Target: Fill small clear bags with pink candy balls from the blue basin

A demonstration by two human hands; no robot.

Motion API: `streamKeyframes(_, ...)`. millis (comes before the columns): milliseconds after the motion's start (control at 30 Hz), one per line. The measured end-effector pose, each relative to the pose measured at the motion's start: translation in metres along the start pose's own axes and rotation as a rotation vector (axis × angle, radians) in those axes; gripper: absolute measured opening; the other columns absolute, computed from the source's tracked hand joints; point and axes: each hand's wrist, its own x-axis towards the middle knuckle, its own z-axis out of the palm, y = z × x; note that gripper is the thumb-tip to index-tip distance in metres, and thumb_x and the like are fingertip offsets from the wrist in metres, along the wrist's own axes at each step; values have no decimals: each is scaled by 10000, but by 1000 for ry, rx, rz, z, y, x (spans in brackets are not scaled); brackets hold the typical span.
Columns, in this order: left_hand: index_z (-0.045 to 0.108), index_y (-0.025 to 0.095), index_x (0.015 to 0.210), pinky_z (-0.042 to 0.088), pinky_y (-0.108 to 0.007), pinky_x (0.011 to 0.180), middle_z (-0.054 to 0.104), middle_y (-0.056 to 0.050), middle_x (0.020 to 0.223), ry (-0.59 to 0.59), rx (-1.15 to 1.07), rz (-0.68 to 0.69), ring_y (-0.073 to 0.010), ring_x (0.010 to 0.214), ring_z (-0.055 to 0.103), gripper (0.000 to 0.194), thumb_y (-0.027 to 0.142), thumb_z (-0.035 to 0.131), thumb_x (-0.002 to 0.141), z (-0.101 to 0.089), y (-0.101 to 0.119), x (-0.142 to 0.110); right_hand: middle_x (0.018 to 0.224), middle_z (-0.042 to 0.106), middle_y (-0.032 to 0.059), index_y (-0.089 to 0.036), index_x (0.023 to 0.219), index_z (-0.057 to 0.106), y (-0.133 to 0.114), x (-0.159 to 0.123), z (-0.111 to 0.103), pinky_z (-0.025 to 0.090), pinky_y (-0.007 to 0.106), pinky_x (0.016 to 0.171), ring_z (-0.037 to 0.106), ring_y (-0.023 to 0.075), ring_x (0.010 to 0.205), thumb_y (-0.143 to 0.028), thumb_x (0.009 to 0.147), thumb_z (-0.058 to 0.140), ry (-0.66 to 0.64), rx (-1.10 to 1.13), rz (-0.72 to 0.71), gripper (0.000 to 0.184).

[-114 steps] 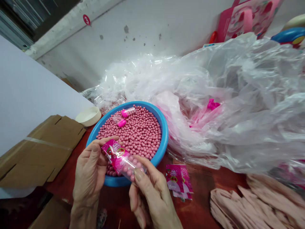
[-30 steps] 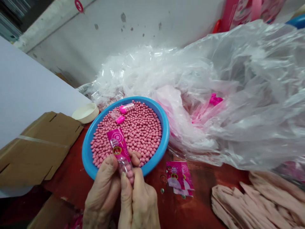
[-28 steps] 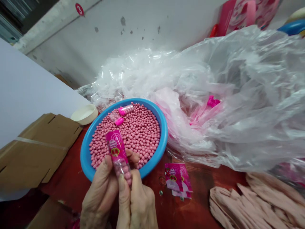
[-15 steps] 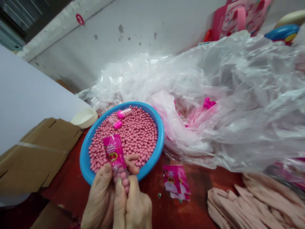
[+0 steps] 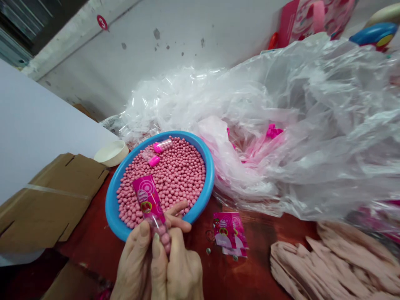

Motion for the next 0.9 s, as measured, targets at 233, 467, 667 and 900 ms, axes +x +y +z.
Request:
streamKeyframes(233, 723, 169, 922, 528, -339, 796, 712, -111, 848, -44, -42, 62, -227, 844, 659, 338, 459, 594, 803, -1, -3, 3, 686, 709, 48, -179, 852, 658, -1, 5, 3, 498, 189, 470, 648, 158, 490, -414, 952, 372, -11, 223, 57, 384)
streamKeyframes(467, 738, 167, 744, 504, -321, 856, 710, -100, 820, 110, 94, 240, -244, 900, 645, 314, 459, 625, 775, 16, -22, -2, 668, 705, 80, -130, 928, 674, 4, -5, -2, 504, 213, 447, 630, 168, 440, -404, 959, 354, 101, -52, -14, 422)
streamKeyframes(667, 716, 132, 852, 532, -308, 766, 703, -101, 848, 83, -82, 27, -204, 793, 659, 314, 427, 646, 771, 9, -16, 5, 685, 689, 37, -180, 855, 640, 5, 11, -23, 503, 206, 507, 659, 160, 566, -481, 940, 392, -24, 4, -95, 399)
streamKeyframes(900, 714, 172, 860, 560, -300, 732, 730, -84, 836, 200, 149, 177, -250, 871, 677, 256, 401, 678, 753, 5, -26, -2, 1098, 630, 138, -140, 1214, 564, 9, 25, -26, 502, 408, 856, 577, 272, 1047, -400, 937, 433, 208, -60, -301, 401)
